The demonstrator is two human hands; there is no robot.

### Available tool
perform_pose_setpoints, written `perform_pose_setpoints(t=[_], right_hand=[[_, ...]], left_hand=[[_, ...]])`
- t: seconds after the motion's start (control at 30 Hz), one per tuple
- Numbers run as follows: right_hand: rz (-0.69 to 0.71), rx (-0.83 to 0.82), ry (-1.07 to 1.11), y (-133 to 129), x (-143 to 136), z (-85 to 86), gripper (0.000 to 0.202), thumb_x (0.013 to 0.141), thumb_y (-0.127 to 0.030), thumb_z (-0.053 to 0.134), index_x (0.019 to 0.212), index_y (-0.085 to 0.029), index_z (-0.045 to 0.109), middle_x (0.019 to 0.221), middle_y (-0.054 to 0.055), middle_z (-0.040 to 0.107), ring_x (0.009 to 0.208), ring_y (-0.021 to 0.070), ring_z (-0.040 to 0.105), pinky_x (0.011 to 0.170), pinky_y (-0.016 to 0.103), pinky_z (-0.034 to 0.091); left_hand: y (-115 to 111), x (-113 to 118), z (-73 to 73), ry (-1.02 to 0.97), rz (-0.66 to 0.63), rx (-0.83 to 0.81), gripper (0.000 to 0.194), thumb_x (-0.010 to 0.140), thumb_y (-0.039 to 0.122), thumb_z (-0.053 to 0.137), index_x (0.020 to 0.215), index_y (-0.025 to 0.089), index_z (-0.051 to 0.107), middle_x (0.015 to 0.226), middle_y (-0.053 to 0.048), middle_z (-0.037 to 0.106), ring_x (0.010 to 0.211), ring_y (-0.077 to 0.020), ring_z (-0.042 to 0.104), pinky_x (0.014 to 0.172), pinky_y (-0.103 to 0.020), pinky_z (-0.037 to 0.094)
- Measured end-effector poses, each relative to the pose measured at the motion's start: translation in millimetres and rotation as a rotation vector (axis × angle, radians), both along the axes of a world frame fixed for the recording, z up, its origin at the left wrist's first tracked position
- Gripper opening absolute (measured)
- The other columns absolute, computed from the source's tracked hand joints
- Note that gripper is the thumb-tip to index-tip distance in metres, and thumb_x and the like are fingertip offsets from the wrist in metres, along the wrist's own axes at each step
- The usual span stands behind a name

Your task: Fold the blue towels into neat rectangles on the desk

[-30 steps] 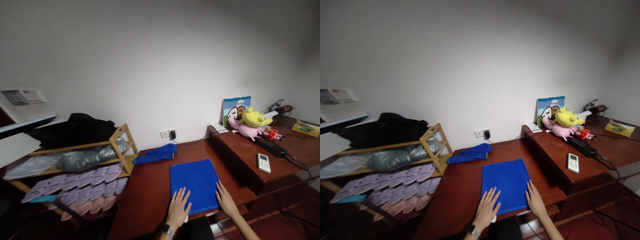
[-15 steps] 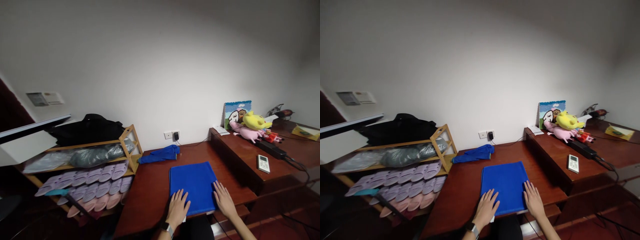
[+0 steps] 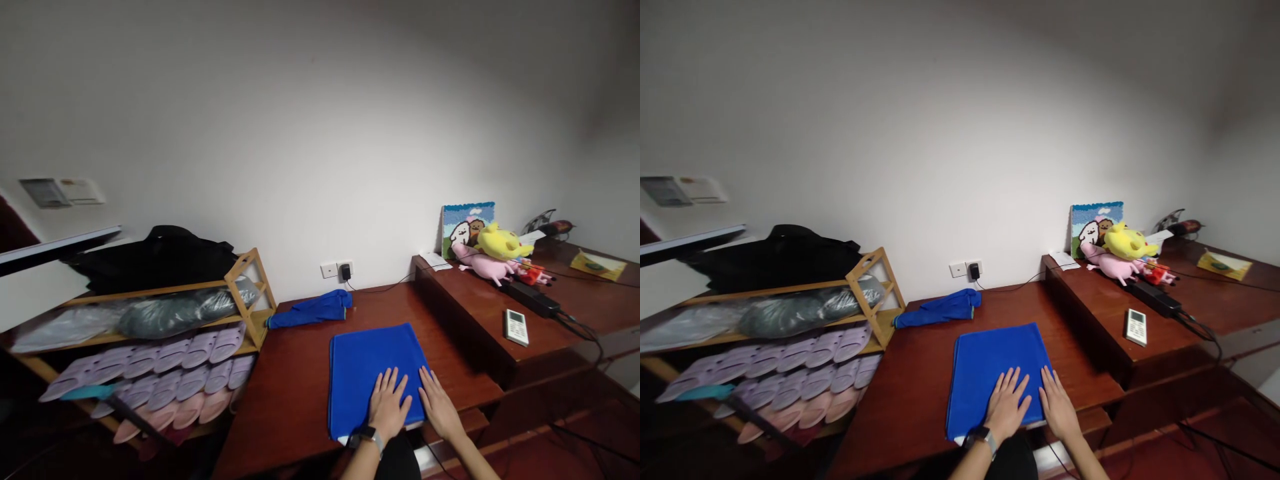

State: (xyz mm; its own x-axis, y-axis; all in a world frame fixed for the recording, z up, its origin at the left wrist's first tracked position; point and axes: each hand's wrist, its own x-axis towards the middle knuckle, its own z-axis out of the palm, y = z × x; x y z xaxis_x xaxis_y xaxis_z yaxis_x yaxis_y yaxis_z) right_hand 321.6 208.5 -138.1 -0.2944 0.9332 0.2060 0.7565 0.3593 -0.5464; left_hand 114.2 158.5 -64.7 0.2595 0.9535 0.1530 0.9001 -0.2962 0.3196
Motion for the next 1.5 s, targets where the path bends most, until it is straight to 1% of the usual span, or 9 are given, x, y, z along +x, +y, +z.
perform_pose_setpoints(t=[0.27, 0.53, 0.7, 0.83, 0.97, 1.07, 1.23, 1.4, 1.5], right_hand=[[-0.048, 0.054, -0.071, -4, -3, -3.2, 0.067, 0.102, -0.052, 0.026, 0.157, -0.017, 0.043, 0.162, 0.006, 0.041, 0.153, 0.0289, 0.03, 0.126, 0.05, 0.029], [-0.064, -0.093, -0.152, 43, -17, 24.6, 0.072, 0.101, -0.05, 0.02, 0.16, -0.011, 0.033, 0.167, 0.01, 0.03, 0.156, 0.0261, 0.022, 0.128, 0.049, 0.019], [-0.027, -0.175, -0.139, 56, -22, 12.3, 0.078, 0.1, -0.051, 0.017, 0.162, -0.004, 0.023, 0.169, 0.012, 0.022, 0.157, 0.0226, 0.019, 0.129, 0.043, 0.013], [-0.024, -0.157, -0.123, 56, -19, 2.2, 0.078, 0.1, -0.053, 0.016, 0.162, -0.006, 0.022, 0.169, 0.012, 0.023, 0.157, 0.0211, 0.018, 0.13, 0.042, 0.012], [-0.022, -0.131, -0.128, 56, -18, -1.6, 0.077, 0.1, -0.053, 0.017, 0.162, -0.007, 0.024, 0.169, 0.012, 0.025, 0.156, 0.0216, 0.02, 0.129, 0.043, 0.014], [-0.017, -0.134, -0.151, 54, -17, -2.1, 0.078, 0.1, -0.053, 0.016, 0.162, -0.006, 0.024, 0.169, 0.012, 0.024, 0.156, 0.0228, 0.02, 0.129, 0.043, 0.016], [-0.021, -0.108, -0.213, 66, -14, 17.8, 0.075, 0.1, -0.055, 0.019, 0.159, -0.011, 0.037, 0.165, 0.01, 0.037, 0.154, 0.025, 0.03, 0.129, 0.045, 0.019], [0.0, -0.117, -0.228, 120, -32, 53.8, 0.071, 0.102, -0.05, 0.019, 0.16, -0.012, 0.033, 0.169, 0.007, 0.026, 0.157, 0.0244, 0.018, 0.129, 0.042, 0.014], [0.035, -0.176, -0.23, 150, -51, 55.9, 0.073, 0.102, -0.049, 0.022, 0.162, -0.009, 0.027, 0.171, 0.008, 0.02, 0.158, 0.0226, 0.014, 0.129, 0.039, 0.013]], left_hand=[[-66, -112, -21.6, 0.094, 0.391, 0.008, 0.066, 0.104, 0.058, 0.031, 0.162, 0.026, 0.031, 0.169, -0.006, 0.026, 0.156, -0.0305, 0.024, 0.124, -0.053, 0.031], [-95, -127, -41.7, 0.057, 0.439, 0.025, 0.067, 0.106, 0.055, 0.03, 0.163, 0.02, 0.027, 0.169, -0.007, 0.025, 0.154, -0.0271, 0.026, 0.124, -0.047, 0.035], [-69, -124, -23.1, 0.069, 0.467, 0.112, 0.061, 0.106, 0.05, 0.03, 0.159, 0.02, 0.038, 0.164, -0.008, 0.039, 0.15, -0.0278, 0.037, 0.123, -0.05, 0.036], [-13, -80, 5.3, 0.031, 0.276, 0.126, 0.058, 0.107, 0.047, 0.027, 0.157, 0.021, 0.041, 0.165, -0.005, 0.038, 0.152, -0.0244, 0.035, 0.124, -0.045, 0.034], [32, -46, 11.1, -0.004, 0.163, 0.031, 0.065, 0.105, 0.052, 0.026, 0.159, 0.018, 0.038, 0.167, -0.008, 0.033, 0.155, -0.0246, 0.028, 0.128, -0.046, 0.024], [37, -62, 6.7, 0.019, 0.32, -0.061, 0.07, 0.104, 0.053, 0.026, 0.16, 0.011, 0.033, 0.168, -0.011, 0.028, 0.156, -0.0267, 0.021, 0.129, -0.048, 0.019], [13, -118, 0.8, 0.06, 0.566, -0.124, 0.075, 0.103, 0.054, 0.023, 0.162, 0.006, 0.025, 0.169, -0.013, 0.019, 0.157, -0.0266, 0.016, 0.129, -0.045, 0.017], [-4, -146, -12.0, 0.063, 0.581, -0.128, 0.076, 0.103, 0.056, 0.024, 0.162, 0.007, 0.026, 0.169, -0.013, 0.02, 0.156, -0.0274, 0.023, 0.128, -0.047, 0.022], [1, -153, -12.6, 0.122, 0.572, -0.074, 0.075, 0.103, 0.057, 0.026, 0.158, 0.006, 0.036, 0.165, -0.015, 0.031, 0.154, -0.029, 0.029, 0.127, -0.048, 0.024]])
